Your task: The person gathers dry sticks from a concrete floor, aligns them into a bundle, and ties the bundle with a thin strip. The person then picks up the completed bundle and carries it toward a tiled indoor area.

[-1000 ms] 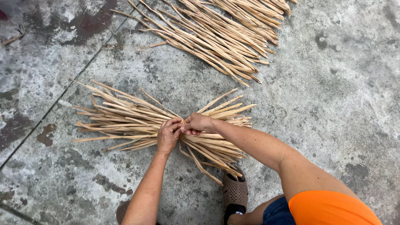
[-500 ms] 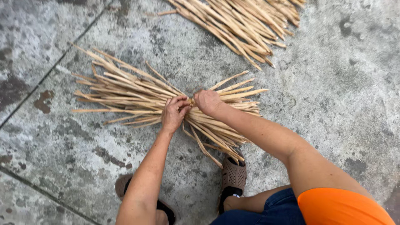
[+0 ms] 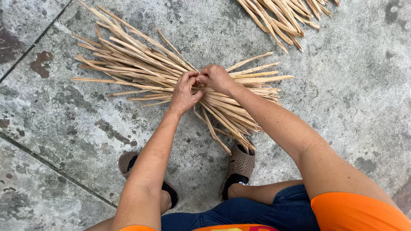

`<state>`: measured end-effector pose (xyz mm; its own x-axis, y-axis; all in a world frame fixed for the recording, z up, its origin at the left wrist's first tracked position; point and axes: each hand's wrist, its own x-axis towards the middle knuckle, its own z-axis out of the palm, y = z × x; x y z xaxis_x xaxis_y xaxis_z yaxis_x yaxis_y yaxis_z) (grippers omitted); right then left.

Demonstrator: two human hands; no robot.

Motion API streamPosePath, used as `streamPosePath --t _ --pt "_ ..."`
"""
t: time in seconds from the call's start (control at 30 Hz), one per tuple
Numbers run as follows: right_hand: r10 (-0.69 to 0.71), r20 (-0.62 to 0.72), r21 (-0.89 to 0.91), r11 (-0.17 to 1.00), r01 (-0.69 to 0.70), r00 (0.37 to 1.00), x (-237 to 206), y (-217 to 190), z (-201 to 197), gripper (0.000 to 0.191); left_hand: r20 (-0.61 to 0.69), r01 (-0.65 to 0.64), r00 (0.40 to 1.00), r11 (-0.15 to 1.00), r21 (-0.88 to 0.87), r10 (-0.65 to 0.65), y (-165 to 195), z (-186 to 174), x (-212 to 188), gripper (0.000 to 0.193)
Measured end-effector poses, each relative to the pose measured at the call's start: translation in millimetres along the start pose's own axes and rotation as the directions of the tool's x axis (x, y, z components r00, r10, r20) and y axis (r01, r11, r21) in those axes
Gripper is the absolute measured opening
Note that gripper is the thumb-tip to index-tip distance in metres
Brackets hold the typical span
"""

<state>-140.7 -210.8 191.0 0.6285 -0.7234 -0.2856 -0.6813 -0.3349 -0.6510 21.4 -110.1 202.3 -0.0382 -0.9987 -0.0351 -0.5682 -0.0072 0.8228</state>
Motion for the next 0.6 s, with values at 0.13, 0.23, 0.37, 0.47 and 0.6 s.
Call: streamPosePath --t 0.13,0.23,0.37,0.47,0.6 --pt "0.115 -0.084 0.043 0.993 -0.112 0.990 -5.9 -5.6 -5.5 0.020 -0.065 0.038 0.997 0.992 0.118 -0.030 14.1 0.8 -1.8 0.033" --pt "0.155 -0.129 0.069 0.987 -0.147 0.979 -12.3 -6.8 -8.0 0.021 -0.146 0.038 0.989 0.977 0.209 -0.007 23.5 7.5 -3.3 0.032" --pt "0.128 -0.189 -0.029 0.990 -0.136 0.974 -15.8 -2.8 -4.2 0.021 -0.199 0.098 0.979 0.949 0.300 -0.038 33.2 16.9 0.5 0.030" --pt "-0.044 -0.184 -0.138 0.990 0.018 0.982 -15.3 3.6 -4.6 0.012 -0.205 0.186 0.971 0.935 0.301 -0.126 37.7 21.2 4.6 0.027" --pt "-0.015 -0.101 -0.149 0.989 -0.001 0.995 -17.7 6.4 -12.7 0.011 -0.196 0.255 0.959 0.921 0.293 -0.203 39.8 23.7 7.6 0.023"
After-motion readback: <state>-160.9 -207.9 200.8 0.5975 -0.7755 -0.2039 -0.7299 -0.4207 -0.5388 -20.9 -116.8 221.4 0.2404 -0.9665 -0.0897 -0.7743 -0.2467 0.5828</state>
